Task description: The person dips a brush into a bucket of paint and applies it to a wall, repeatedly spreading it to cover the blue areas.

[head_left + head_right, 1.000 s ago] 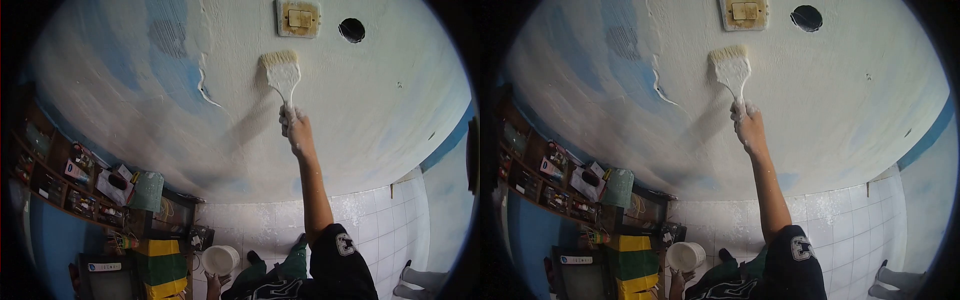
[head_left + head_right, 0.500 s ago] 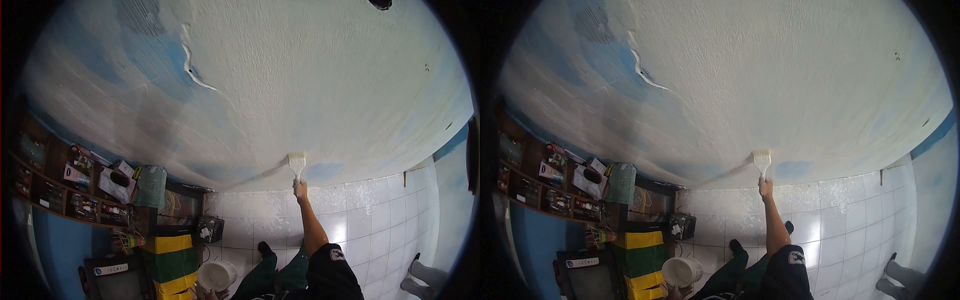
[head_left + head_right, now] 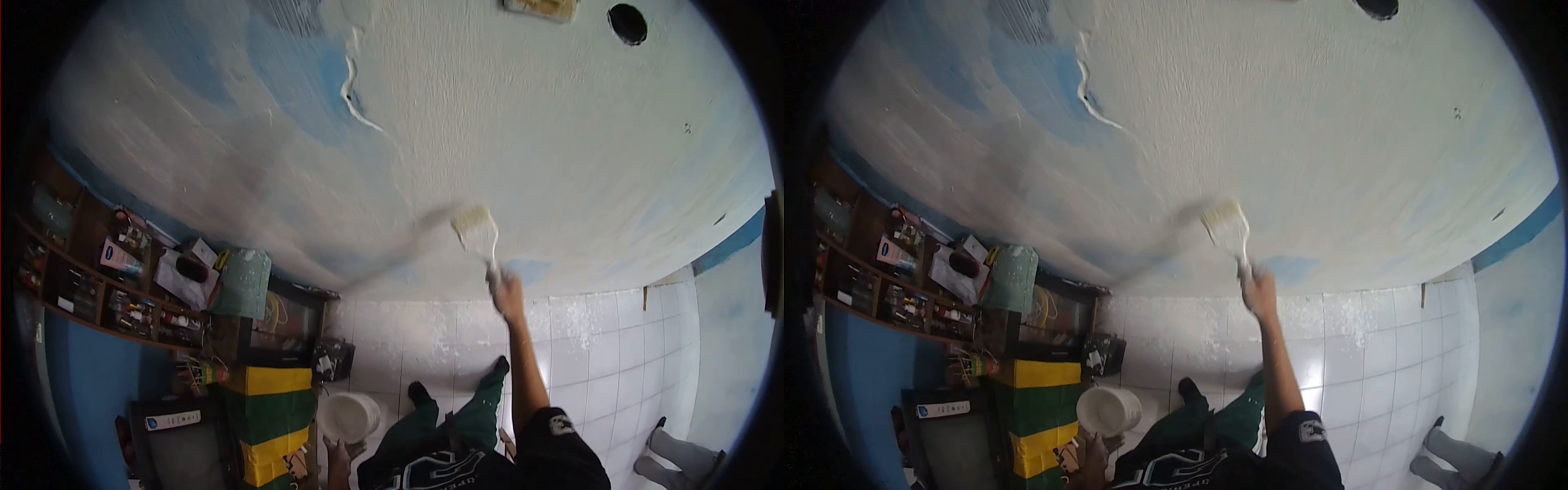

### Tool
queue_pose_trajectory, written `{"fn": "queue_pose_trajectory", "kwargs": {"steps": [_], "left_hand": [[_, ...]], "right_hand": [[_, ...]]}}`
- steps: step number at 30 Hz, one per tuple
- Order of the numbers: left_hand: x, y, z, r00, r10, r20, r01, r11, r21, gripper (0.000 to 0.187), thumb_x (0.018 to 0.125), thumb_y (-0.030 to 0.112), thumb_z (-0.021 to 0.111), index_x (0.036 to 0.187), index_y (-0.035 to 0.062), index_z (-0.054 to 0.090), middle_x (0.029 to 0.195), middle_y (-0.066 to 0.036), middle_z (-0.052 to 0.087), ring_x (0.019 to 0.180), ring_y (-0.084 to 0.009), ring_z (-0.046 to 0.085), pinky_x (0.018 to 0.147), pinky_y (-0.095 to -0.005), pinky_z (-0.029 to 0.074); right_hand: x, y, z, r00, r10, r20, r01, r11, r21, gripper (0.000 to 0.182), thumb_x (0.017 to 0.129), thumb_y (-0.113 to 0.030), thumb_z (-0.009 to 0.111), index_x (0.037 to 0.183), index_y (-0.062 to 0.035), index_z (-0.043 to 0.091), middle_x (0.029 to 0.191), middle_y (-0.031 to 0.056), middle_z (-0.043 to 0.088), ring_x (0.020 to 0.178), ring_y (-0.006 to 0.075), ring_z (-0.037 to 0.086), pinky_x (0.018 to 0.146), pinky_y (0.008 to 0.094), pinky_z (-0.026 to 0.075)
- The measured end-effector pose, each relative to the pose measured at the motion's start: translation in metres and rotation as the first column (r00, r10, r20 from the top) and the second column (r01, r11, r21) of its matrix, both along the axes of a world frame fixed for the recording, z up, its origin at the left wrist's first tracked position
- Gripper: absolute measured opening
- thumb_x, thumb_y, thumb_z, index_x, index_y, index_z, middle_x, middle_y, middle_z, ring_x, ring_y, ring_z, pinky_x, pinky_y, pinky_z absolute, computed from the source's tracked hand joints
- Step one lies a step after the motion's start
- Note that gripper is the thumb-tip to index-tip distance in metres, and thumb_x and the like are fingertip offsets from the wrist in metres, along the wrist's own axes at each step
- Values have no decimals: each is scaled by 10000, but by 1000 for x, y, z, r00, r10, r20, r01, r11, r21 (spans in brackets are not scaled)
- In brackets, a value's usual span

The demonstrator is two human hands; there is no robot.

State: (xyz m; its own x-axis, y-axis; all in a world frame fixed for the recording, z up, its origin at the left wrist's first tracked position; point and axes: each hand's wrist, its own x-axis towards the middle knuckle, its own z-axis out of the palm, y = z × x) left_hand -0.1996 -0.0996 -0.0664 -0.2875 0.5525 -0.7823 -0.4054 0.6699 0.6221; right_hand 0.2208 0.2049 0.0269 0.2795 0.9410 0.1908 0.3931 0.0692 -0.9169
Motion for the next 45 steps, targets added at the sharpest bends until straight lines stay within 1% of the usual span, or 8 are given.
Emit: {"fn": "queue_pose_trajectory", "kwargs": {"steps": [9, 23, 25, 28, 31, 33, 38, 45], "left_hand": [[3, 9, -12, 996, -8, 91, 6, 1000, 14, 535, 909, 74, 263, 1306, 232, -60, 1085, -303, 444, 777, -357, 621, 633, -420, 568], [-2, -30, -39, 987, -125, 97, 147, 947, -284, 516, 896, 84, 285, 1300, 225, -4, 1084, -280, 464, 786, -357, 619, 638, -412, 563], [6, -26, -36, 990, -111, 84, 131, 949, -287, 515, 894, 84, 290, 1299, 231, 7, 1083, -276, 467, 783, -359, 619, 634, -414, 563], [20, -20, -34, 990, -109, 85, 127, 959, -252, 515, 891, 83, 297, 1298, 240, 22, 1081, -269, 472, 779, -362, 619, 627, -416, 563], [38, -3, -21, 989, -125, 80, 138, 973, -188, 515, 888, 83, 304, 1297, 249, 38, 1079, -263, 477, 774, -365, 620, 620, -418, 564], [48, 11, -9, 988, -134, 69, 143, 981, -130, 516, 886, 83, 309, 1296, 256, 49, 1078, -258, 481, 771, -367, 620, 616, -419, 564], [62, 46, 14, 971, -229, 71, 228, 973, 26, 536, 887, 44, 307, 1284, 254, 14, 1076, -274, 470, 740, -347, 626, 598, -410, 568], [47, 76, 4, 964, -250, 95, 235, 960, 150, 581, 869, -37, 305, 1274, 257, 9, 1135, -273, 425, 669, -343, 632, 551, -404, 575]], "right_hand": [[-17, 88, 144, 988, 3, -154, 40, 961, 274, 249, 922, -253, 424, 796, -61, 519, 578, -57, 388, 481, 20, 320, 404, 179, 249], [-31, 60, -318, 977, -208, -41, 206, 977, -60, 305, 922, -254, 360, 745, -37, 481, 534, 23, 403, 413, 132, 364, 368, 272, 309], [-20, 27, -390, 911, -277, -306, 82, 849, -523, 289, 890, -243, 398, 721, -24, 484, 499, 49, 385, 372, 181, 369, 340, 317, 312], [5, -40, -518, 986, -69, 155, 161, 668, -727, 289, 830, -243, 446, 688, -8, 537, 513, 97, 478, 366, 221, 455, 334, 348, 367], [0, -95, -467, 819, -523, -234, 85, 516, -852, 314, 810, -258, 443, 693, -1, 581, 570, 136, 561, 441, 247, 544, 389, 365, 434], [2, -124, -432, 991, 24, 135, 84, 674, -734, 227, 763, -203, 479, 747, -3, 587, 574, 82, 551, 465, 194, 507, 467, 350, 420], [-15, -192, -379, 874, -415, -252, 100, 662, -743, 257, 765, -223, 541, 623, -8, 547, 509, 36, 477, 456, 129, 466, 400, 323, 356], [-38, -176, -171, 985, -51, -163, -33, 877, -479, 298, 895, -252, 448, 729, -34, 566, 485, -18, 404, 411, 69, 373, 388, 239, 286]]}}
